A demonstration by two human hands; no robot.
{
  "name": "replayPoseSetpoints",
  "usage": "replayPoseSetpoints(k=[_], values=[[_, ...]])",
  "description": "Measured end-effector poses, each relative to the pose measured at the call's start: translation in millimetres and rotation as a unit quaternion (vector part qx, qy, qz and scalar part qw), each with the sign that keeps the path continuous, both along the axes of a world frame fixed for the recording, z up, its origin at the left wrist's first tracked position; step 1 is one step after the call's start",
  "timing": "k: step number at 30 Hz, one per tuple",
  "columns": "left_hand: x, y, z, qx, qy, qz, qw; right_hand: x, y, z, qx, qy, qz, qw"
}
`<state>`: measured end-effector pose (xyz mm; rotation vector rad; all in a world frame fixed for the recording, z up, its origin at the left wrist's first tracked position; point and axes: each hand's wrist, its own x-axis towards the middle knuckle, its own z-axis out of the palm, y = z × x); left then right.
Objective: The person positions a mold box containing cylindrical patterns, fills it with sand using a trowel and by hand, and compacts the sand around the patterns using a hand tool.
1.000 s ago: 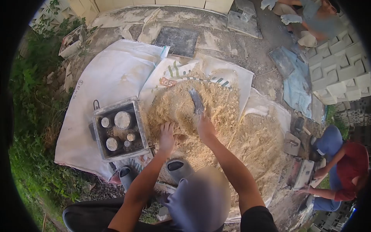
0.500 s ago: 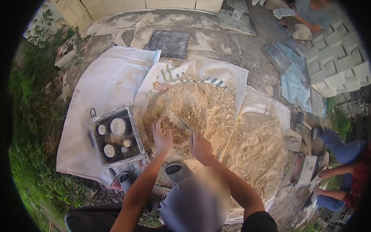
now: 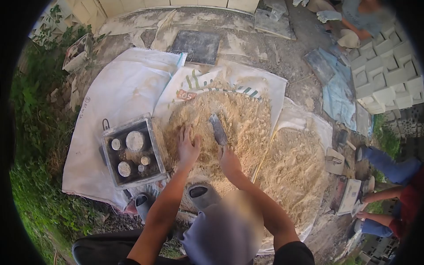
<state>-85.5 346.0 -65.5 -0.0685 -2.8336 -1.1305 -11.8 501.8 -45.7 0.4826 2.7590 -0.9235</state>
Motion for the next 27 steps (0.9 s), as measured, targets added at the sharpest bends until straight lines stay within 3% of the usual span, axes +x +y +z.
replayPoseSetpoints(k=[9,11,18,22,27], values=[[3,7,1,0.074,0.037,0.051,0.995,11,-10,5,-0.076,0.0,0.026,0.997],[3,7,6,0.126,-0.018,0.066,0.99,15,-16,9,-0.088,-0.004,0.029,0.996],[10,37,-12,0.187,0.003,0.128,0.974,21,-17,13,-0.143,0.02,-0.012,0.989],[8,44,-1,0.326,-0.024,0.199,0.924,15,-14,48,-0.18,-0.047,-0.047,0.982],[2,47,51,0.464,-0.049,0.254,0.847,8,-14,67,-0.157,0.015,-0.011,0.987]])
